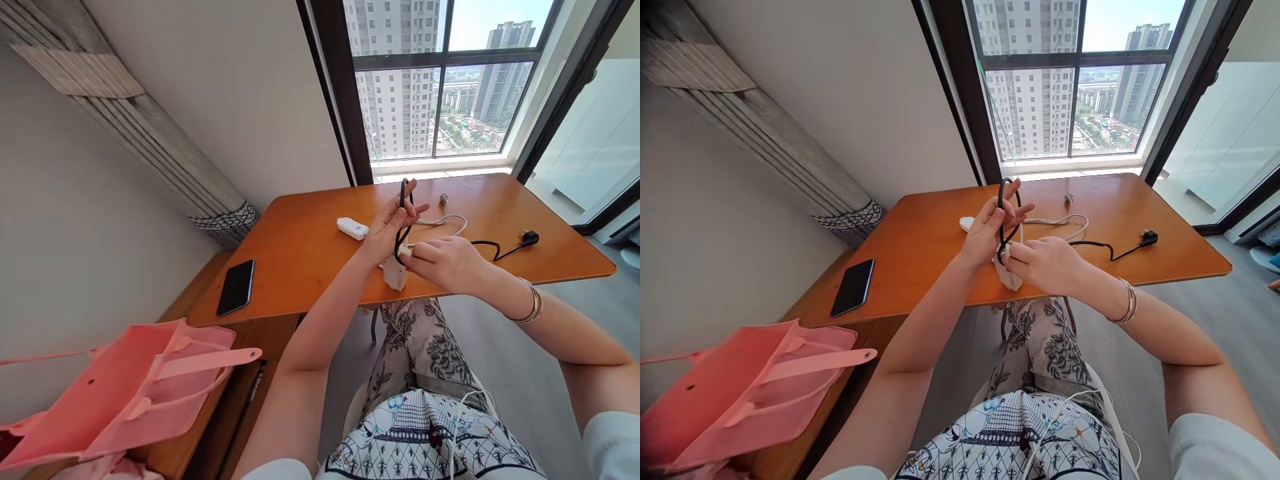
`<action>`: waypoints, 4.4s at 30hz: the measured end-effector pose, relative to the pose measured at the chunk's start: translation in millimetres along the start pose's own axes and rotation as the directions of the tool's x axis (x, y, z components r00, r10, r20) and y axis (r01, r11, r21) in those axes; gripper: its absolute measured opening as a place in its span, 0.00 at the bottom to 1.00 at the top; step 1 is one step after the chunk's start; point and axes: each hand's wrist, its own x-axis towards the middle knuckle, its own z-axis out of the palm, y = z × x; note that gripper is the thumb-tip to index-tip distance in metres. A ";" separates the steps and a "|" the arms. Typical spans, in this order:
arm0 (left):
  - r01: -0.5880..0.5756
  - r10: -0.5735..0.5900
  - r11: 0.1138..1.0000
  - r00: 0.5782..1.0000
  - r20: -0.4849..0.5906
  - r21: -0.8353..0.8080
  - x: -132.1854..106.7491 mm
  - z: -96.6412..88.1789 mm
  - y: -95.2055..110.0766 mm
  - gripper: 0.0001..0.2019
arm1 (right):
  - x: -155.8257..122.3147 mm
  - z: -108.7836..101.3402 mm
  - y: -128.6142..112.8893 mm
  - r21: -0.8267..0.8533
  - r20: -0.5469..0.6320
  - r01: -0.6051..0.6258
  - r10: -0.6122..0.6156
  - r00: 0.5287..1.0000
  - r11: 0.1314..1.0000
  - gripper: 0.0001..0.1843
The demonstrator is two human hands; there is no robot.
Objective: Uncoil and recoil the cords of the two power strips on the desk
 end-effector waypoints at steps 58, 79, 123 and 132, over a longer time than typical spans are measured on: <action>0.556 -0.531 0.767 0.830 0.170 -0.320 5.7 0.2 19.0 0.20 | 12.6 37.1 68.4 0.917 0.383 -0.366 0.613 0.691 -0.161 0.17; 0.518 -0.505 0.766 0.851 0.142 -0.381 6.2 -5.8 16.2 0.21 | 6.2 65.1 53.9 0.934 0.345 -0.301 0.705 0.619 -0.192 0.22; 0.374 -0.407 0.886 0.911 -0.073 -0.275 -3.3 0.5 6.5 0.24 | 39.1 -7.9 30.8 0.288 -0.146 -0.248 0.299 0.943 0.925 0.12; 0.396 -0.437 0.841 0.899 -0.031 -0.369 -1.6 -0.1 14.9 0.34 | 32.9 -6.8 19.6 0.324 0.029 -0.205 0.207 0.978 0.924 0.13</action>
